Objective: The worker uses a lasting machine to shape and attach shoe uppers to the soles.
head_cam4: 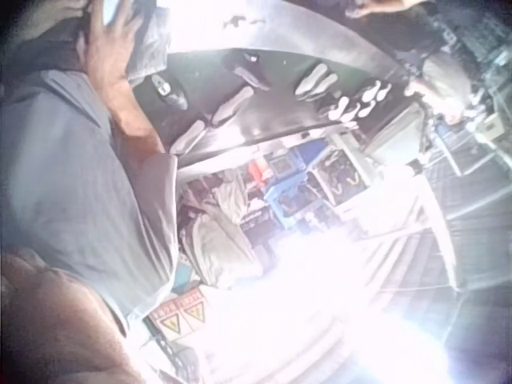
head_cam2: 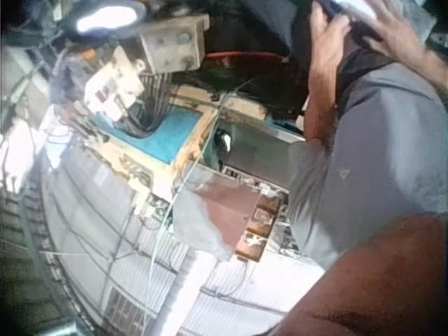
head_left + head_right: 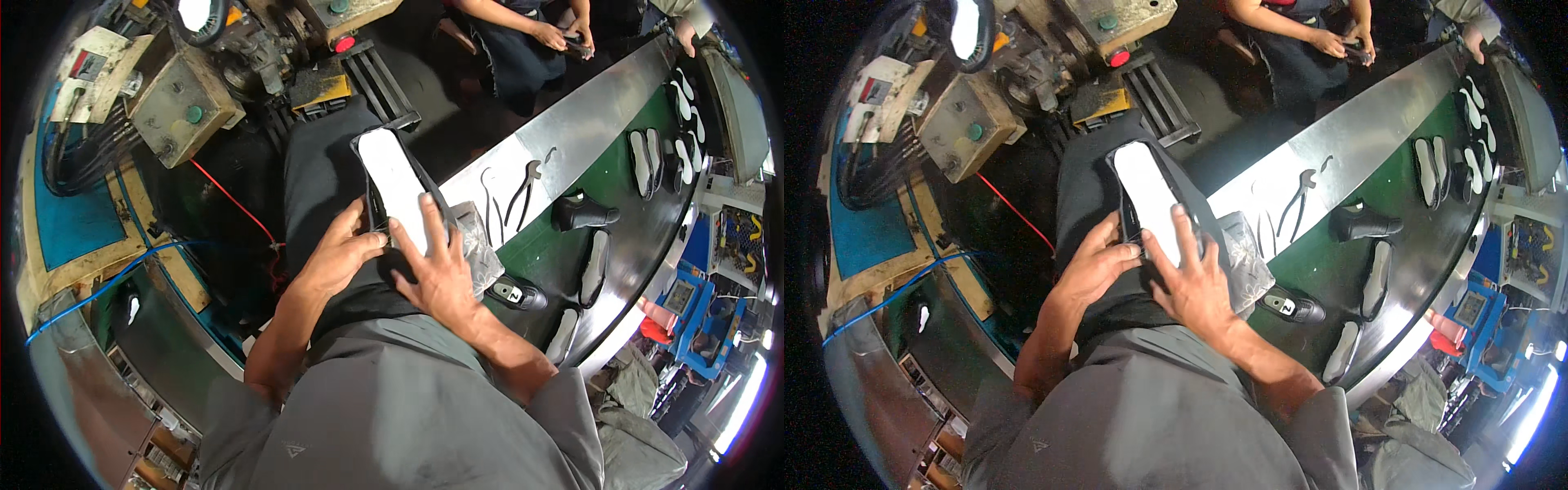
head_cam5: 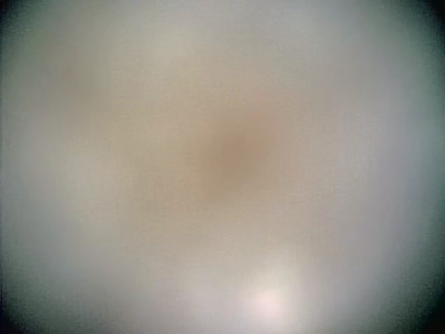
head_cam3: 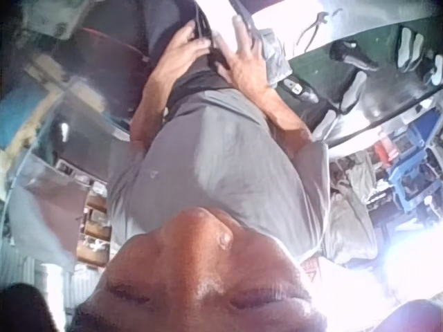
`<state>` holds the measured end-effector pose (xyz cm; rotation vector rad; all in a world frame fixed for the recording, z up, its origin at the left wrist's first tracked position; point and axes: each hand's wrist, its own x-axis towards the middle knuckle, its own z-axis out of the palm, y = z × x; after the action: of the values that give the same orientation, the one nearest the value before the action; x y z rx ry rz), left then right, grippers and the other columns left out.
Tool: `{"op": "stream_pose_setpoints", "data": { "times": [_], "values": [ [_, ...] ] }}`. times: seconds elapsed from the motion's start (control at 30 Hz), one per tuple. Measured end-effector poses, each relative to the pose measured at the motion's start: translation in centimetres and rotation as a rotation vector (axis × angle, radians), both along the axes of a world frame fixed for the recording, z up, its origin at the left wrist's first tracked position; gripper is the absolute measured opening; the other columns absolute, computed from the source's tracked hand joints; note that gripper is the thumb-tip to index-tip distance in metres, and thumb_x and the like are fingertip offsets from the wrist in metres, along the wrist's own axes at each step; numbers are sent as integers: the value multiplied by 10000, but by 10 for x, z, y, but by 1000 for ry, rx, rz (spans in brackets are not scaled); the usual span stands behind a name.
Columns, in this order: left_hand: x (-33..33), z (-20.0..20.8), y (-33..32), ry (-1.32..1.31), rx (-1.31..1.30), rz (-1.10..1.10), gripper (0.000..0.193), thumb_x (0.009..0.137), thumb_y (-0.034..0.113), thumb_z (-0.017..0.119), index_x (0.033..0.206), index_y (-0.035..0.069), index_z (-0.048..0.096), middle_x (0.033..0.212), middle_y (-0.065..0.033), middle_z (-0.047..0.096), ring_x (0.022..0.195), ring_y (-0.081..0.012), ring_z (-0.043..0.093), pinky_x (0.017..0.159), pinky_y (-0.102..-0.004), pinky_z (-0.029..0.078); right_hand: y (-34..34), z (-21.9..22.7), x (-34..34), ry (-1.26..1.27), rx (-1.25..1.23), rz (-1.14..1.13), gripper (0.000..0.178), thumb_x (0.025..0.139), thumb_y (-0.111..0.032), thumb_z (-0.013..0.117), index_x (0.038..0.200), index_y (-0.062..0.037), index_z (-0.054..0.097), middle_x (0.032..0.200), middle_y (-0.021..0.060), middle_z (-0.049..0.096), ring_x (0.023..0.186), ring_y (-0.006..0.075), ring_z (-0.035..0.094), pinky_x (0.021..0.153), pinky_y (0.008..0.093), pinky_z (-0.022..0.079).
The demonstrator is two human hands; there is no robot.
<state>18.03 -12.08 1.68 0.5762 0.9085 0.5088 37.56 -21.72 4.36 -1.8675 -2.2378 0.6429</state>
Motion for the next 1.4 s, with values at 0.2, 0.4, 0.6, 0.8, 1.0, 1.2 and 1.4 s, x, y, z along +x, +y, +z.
{"op": "stream_pose_setpoints", "data": {
  "times": [0.2, 0.4, 0.6, 0.8, 1.0, 1.2, 1.4],
  "values": [
    [13, -35, 65, 352, 501, 278, 624, 1007, 131, 756, 1576, -9, 540, 1475, -123, 658, 1332, -233, 638, 1125, -369, 502, -2, -18, 2, 43, 107, 4, 870, 816, -251, 897, 1604, -391, 555, 1761, 356, 141, 1169, 539, 586, 953, 549, 624],
    [10, -46, 94, 161, 571, 167, 285, 1083, 45, 639, 1336, -28, 749, 1264, -38, 761, 1109, -104, 662, 1007, -267, 514, -19, -34, -2, 58, 178, 6, 802, 805, -243, 907, 1545, -383, 629, 1751, 328, 206, 1199, 520, 570, 928, 555, 624],
    [26, -48, 82, 422, 713, 302, 272, 1085, 34, 609, 1298, -34, 762, 1288, -95, 789, 1201, -172, 700, 1079, -311, 509, -14, -41, 0, 68, 182, 16, 763, 783, -249, 920, 1499, -358, 681, 1735, 340, 233, 1211, 519, 576, 985, 573, 599],
    [30, -69, 74, 547, 1031, 355, 291, 1058, -14, 598, 1306, -12, 751, 1292, -156, 779, 1235, -274, 727, 1075, -369, 545, -16, -50, 0, 83, 254, 9, 748, 787, -269, 913, 1489, -381, 679, 1742, 334, 233, 1185, 528, 582, 901, 555, 623],
    [10, -60, 84, -98, 264, 337, 270, 1094, 151, 660, 1307, 9, 744, 1149, -27, 741, 1067, -105, 655, 986, -291, 519, -19, -42, 0, 72, 217, 30, 733, 778, -244, 919, 1471, -351, 702, 1743, 334, 236, 1229, 538, 574, 943, 571, 603],
    [14, -68, 75, 312, 614, 345, 276, 1109, 128, 628, 1352, 14, 692, 1193, -22, 715, 1133, -109, 629, 1027, -286, 501, -5, -38, 6, 95, 222, 86, 744, 787, -265, 916, 1486, -377, 686, 1731, 336, 254, 1175, 534, 585, 889, 558, 625],
    [-6, -60, 82, 356, 556, 304, 354, 1116, 196, 639, 1411, 16, 710, 1207, -75, 763, 1099, -120, 657, 1000, -287, 520, 8, -31, 7, 58, 106, 155, 772, 813, -289, 907, 1526, -415, 640, 1753, 320, 190, 1154, 528, 579, 825, 550, 648]
  ]
}}
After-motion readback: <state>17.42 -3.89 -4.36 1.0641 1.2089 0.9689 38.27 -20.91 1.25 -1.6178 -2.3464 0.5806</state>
